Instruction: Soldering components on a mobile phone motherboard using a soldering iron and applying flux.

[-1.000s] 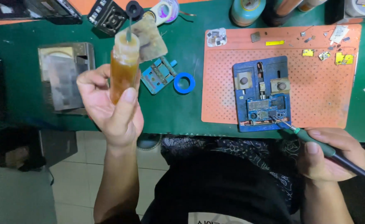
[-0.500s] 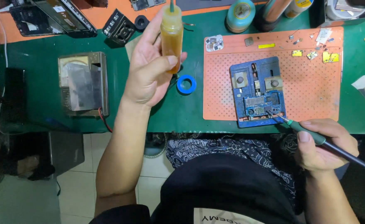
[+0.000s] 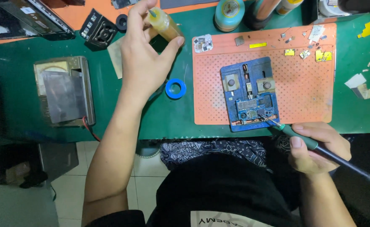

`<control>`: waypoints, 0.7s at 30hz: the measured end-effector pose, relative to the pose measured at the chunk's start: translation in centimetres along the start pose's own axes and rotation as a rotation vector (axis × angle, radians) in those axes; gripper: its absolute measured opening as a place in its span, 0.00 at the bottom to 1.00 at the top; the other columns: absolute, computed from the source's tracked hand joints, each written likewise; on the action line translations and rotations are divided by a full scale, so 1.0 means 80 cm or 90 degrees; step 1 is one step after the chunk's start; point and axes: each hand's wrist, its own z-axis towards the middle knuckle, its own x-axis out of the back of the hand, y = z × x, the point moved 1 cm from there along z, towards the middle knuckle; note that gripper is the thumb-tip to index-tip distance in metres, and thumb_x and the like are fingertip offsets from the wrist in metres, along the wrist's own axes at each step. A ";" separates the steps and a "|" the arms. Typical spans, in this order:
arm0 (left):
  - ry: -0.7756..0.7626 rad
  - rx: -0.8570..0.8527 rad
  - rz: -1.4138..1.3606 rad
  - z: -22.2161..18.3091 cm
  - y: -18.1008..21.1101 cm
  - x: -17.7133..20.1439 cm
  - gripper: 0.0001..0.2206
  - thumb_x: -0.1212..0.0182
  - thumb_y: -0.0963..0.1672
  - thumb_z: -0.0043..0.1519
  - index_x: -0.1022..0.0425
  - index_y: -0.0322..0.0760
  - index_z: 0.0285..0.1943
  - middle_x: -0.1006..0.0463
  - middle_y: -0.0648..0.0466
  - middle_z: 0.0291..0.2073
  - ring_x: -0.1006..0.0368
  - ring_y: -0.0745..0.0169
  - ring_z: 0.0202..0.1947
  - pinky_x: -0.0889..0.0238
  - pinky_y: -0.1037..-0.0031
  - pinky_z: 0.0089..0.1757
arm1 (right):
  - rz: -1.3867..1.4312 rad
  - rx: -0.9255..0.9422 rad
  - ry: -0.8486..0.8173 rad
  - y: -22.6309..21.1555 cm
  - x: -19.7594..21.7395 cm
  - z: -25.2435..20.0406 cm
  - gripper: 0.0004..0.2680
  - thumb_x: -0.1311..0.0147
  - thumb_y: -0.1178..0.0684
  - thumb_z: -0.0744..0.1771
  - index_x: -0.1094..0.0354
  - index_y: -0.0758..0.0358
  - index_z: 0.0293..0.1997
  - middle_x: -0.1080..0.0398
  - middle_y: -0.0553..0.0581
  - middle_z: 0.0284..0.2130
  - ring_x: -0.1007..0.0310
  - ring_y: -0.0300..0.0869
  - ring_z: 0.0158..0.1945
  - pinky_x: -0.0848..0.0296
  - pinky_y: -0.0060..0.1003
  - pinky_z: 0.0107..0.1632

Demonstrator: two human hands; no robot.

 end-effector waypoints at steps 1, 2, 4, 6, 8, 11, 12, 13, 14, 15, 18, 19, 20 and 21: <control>-0.003 0.003 -0.004 -0.003 -0.001 -0.001 0.24 0.36 0.36 0.53 0.48 0.38 0.53 0.34 0.48 0.44 0.32 0.60 0.45 0.36 0.76 0.51 | -0.004 -0.004 -0.001 0.000 -0.001 0.000 0.07 0.51 0.58 0.59 0.39 0.75 0.28 0.34 0.67 0.26 0.32 0.50 0.27 0.34 0.34 0.33; -0.005 0.000 0.009 -0.005 -0.002 -0.002 0.26 0.37 0.37 0.55 0.50 0.40 0.55 0.32 0.47 0.44 0.31 0.59 0.47 0.38 0.74 0.53 | -0.006 0.011 0.004 0.001 -0.001 0.001 0.07 0.51 0.58 0.59 0.39 0.75 0.28 0.34 0.67 0.25 0.32 0.50 0.27 0.34 0.34 0.32; -0.008 -0.001 0.019 -0.010 -0.003 -0.004 0.27 0.37 0.37 0.56 0.52 0.41 0.57 0.29 0.47 0.44 0.31 0.57 0.49 0.39 0.73 0.55 | -0.012 0.024 0.008 0.000 -0.001 0.003 0.06 0.52 0.58 0.59 0.39 0.75 0.28 0.34 0.66 0.24 0.32 0.50 0.26 0.34 0.33 0.31; -0.010 -0.012 0.018 -0.015 -0.003 -0.004 0.25 0.40 0.37 0.59 0.51 0.43 0.58 0.32 0.45 0.49 0.30 0.56 0.51 0.39 0.74 0.54 | -0.019 0.017 -0.019 -0.004 -0.001 0.005 0.07 0.52 0.56 0.61 0.40 0.73 0.28 0.35 0.65 0.24 0.33 0.49 0.26 0.35 0.33 0.32; -0.005 -0.008 0.015 -0.025 -0.007 -0.005 0.28 0.39 0.37 0.60 0.55 0.44 0.61 0.33 0.44 0.52 0.34 0.55 0.55 0.41 0.72 0.59 | -0.024 0.017 -0.021 -0.001 -0.001 0.004 0.07 0.53 0.55 0.61 0.40 0.73 0.29 0.35 0.65 0.24 0.33 0.49 0.26 0.35 0.33 0.31; 0.080 -0.011 0.005 -0.050 0.024 -0.004 0.30 0.38 0.36 0.61 0.56 0.40 0.64 0.42 0.46 0.56 0.41 0.52 0.63 0.46 0.68 0.66 | -0.034 -0.006 -0.019 -0.001 0.000 0.002 0.08 0.53 0.54 0.61 0.40 0.73 0.28 0.35 0.66 0.23 0.33 0.49 0.25 0.35 0.33 0.31; 0.157 -0.015 -0.005 -0.059 0.041 -0.004 0.28 0.38 0.36 0.60 0.53 0.36 0.63 0.48 0.49 0.57 0.46 0.50 0.66 0.48 0.64 0.68 | -0.044 -0.032 -0.015 -0.002 0.002 0.000 0.09 0.53 0.54 0.60 0.40 0.74 0.27 0.36 0.67 0.23 0.33 0.49 0.25 0.34 0.34 0.31; 0.152 -0.012 -0.012 -0.067 0.049 -0.012 0.28 0.38 0.36 0.60 0.53 0.36 0.63 0.48 0.49 0.57 0.46 0.50 0.66 0.48 0.64 0.68 | -0.052 -0.035 -0.015 0.000 0.000 0.002 0.09 0.53 0.54 0.60 0.40 0.74 0.27 0.36 0.67 0.23 0.33 0.49 0.25 0.34 0.34 0.31; 0.089 -0.079 -0.038 -0.077 0.059 -0.019 0.24 0.37 0.38 0.56 0.48 0.35 0.56 0.42 0.46 0.51 0.40 0.48 0.58 0.41 0.63 0.60 | -0.041 -0.019 -0.003 0.001 -0.001 0.002 0.09 0.53 0.54 0.60 0.40 0.74 0.26 0.36 0.67 0.22 0.33 0.50 0.24 0.34 0.34 0.29; 0.027 -0.146 -0.065 -0.087 0.070 -0.025 0.21 0.35 0.41 0.51 0.43 0.35 0.48 0.36 0.44 0.45 0.33 0.47 0.49 0.35 0.61 0.52 | -0.030 -0.003 0.008 0.001 -0.003 0.003 0.09 0.53 0.54 0.60 0.40 0.74 0.25 0.36 0.67 0.20 0.33 0.51 0.23 0.33 0.35 0.28; -0.270 0.000 -0.106 -0.104 0.071 -0.060 0.41 0.29 0.46 0.48 0.59 0.40 0.63 0.61 0.31 0.62 0.64 0.30 0.67 0.52 0.50 0.61 | -0.030 -0.079 -0.007 -0.002 0.001 -0.003 0.11 0.52 0.50 0.60 0.39 0.74 0.26 0.36 0.69 0.23 0.33 0.49 0.25 0.34 0.33 0.32; -0.268 0.004 -0.111 -0.101 0.072 -0.062 0.41 0.29 0.46 0.48 0.59 0.40 0.63 0.61 0.31 0.62 0.64 0.30 0.67 0.52 0.50 0.61 | -0.033 -0.081 -0.013 0.000 0.001 -0.002 0.11 0.52 0.50 0.60 0.39 0.74 0.26 0.36 0.69 0.23 0.33 0.49 0.25 0.34 0.33 0.32; -0.317 0.009 -0.030 -0.099 0.072 -0.066 0.44 0.27 0.48 0.45 0.61 0.40 0.63 0.62 0.31 0.63 0.64 0.30 0.66 0.53 0.51 0.60 | -0.022 -0.070 -0.023 0.000 0.003 -0.002 0.10 0.51 0.51 0.60 0.40 0.73 0.26 0.36 0.67 0.23 0.33 0.49 0.25 0.33 0.34 0.31; -0.366 0.012 0.051 -0.097 0.072 -0.070 0.48 0.26 0.50 0.43 0.64 0.40 0.63 0.63 0.30 0.63 0.65 0.29 0.66 0.54 0.51 0.58 | -0.012 -0.060 -0.034 0.001 0.004 -0.003 0.10 0.51 0.52 0.60 0.40 0.72 0.27 0.36 0.65 0.23 0.33 0.49 0.24 0.32 0.34 0.31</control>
